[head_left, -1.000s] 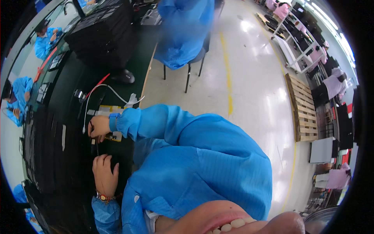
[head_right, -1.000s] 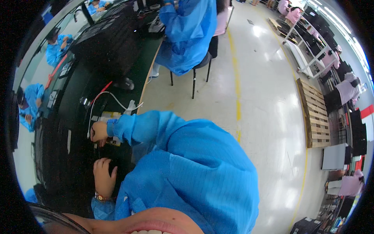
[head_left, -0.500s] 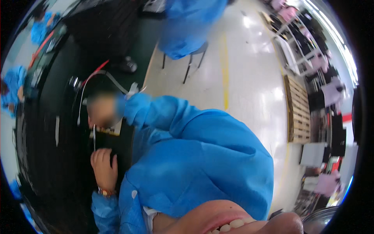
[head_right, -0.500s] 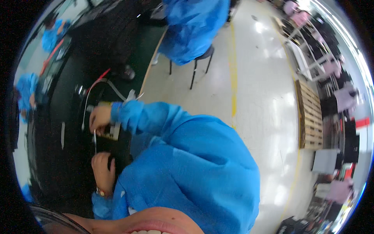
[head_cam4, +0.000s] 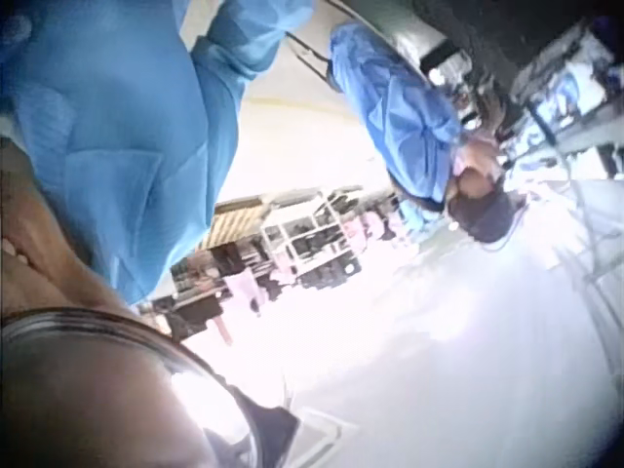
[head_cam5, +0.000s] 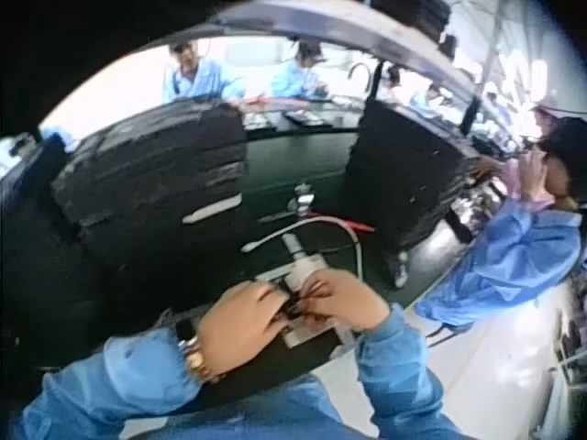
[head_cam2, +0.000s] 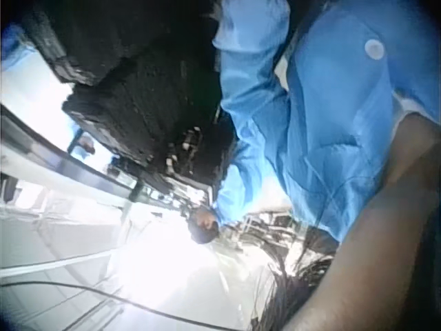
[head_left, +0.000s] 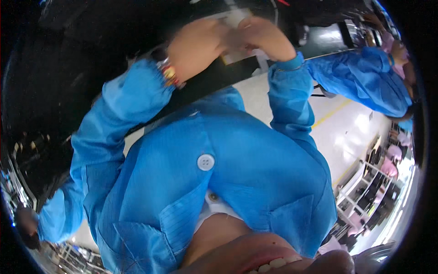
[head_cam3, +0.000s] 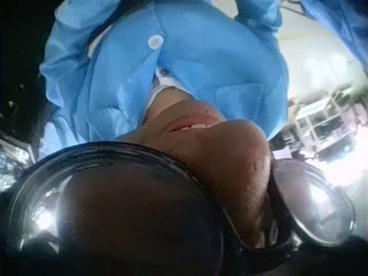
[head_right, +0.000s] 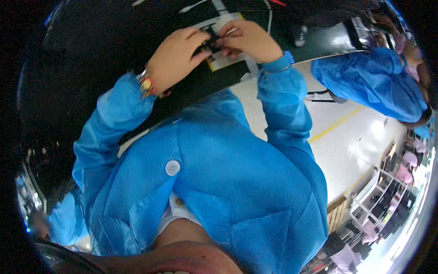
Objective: Testing the functionality of tablet screens and internal components at a factory assembly line.
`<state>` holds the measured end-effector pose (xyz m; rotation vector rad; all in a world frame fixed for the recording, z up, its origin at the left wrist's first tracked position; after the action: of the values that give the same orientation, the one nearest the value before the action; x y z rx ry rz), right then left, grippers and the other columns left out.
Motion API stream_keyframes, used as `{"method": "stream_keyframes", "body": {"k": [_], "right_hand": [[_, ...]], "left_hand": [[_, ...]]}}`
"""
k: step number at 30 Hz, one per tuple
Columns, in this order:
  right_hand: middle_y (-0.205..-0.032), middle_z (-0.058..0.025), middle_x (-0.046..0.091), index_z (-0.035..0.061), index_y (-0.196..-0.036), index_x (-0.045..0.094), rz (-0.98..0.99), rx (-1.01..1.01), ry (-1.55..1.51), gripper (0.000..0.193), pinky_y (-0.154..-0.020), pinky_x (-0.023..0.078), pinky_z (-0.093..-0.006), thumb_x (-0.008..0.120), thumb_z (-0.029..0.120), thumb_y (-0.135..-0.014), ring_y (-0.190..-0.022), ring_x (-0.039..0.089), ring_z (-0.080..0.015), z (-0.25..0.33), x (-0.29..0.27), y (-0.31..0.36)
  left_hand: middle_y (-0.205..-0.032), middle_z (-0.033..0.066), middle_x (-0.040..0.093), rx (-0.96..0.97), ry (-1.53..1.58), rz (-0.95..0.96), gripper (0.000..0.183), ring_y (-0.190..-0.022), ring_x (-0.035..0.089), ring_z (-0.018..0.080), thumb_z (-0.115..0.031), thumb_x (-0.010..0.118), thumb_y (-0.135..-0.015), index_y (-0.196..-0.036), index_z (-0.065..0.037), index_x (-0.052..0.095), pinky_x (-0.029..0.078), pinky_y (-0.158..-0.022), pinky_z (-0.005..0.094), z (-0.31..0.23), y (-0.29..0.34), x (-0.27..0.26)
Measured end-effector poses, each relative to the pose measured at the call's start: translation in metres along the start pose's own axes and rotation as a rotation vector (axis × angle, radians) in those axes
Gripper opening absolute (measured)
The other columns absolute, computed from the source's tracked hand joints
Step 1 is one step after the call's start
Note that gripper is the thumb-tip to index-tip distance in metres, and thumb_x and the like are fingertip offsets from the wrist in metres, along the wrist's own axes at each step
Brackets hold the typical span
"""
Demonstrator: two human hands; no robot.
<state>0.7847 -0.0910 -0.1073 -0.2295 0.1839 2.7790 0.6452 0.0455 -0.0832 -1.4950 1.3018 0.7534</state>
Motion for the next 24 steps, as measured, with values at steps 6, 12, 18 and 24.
{"method": "stream_keyframes", "body": {"k": [6,12,18,24], "right_hand": [[-0.076,-0.0054,0.061,0.0029,-0.093,0.056,-0.055,0.139,0.067,0.02,-0.058,0.048,-0.024,0.063,0.016,-0.08,-0.067,0.06,-0.0131,0.022,0.01,0.0],[-0.062,-0.0017,0.055,0.0066,-0.073,0.046,0.223,-0.556,-0.357,0.019,-0.045,0.042,-0.019,0.063,0.012,-0.081,-0.051,0.053,-0.0082,0.0,0.005,-0.011],[-0.06,0.0002,0.053,0.0078,-0.071,0.046,-0.201,0.188,-0.081,0.021,-0.045,0.04,-0.0184,0.064,0.014,-0.08,-0.051,0.051,-0.0068,0.02,0.009,-0.004],[-0.057,0.004,0.049,0.0098,-0.071,0.047,-0.179,0.286,0.0,0.023,-0.042,0.037,-0.018,0.067,0.017,-0.078,-0.048,0.046,-0.0053,0.027,0.018,-0.009]], "left_hand": [[-0.089,0.0122,0.061,-0.027,0.056,-0.109,0.02,-0.08,0.06,0.0318,-0.022,0.056,-0.082,-0.096,-0.008,0.055,0.048,-0.067,0.0403,-0.008,-0.01,0.025],[-0.085,0.0123,0.062,-0.095,-0.042,-0.045,0.018,-0.079,0.06,0.0303,-0.023,0.055,-0.081,-0.09,-0.009,0.061,0.048,-0.067,0.0391,0.006,-0.01,0.026],[-0.085,0.0102,0.062,-0.1,-0.092,0.002,0.019,-0.078,0.06,0.029,-0.023,0.055,-0.081,-0.09,-0.009,0.065,0.048,-0.068,0.0381,0.023,-0.002,0.02],[-0.081,0.0112,0.061,-0.066,-0.138,-0.013,0.019,-0.077,0.059,0.0289,-0.021,0.054,-0.081,-0.091,-0.009,0.065,0.048,-0.067,0.0393,0.022,-0.003,0.018]]}}
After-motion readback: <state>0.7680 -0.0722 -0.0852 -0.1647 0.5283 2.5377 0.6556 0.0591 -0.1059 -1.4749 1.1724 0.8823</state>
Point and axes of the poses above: each hand's wrist, its own y-axis away from the middle knuckle, its own x-axis out of the palm, z = x × y, the point moved 2 cm from there along -y, towards the middle knuckle
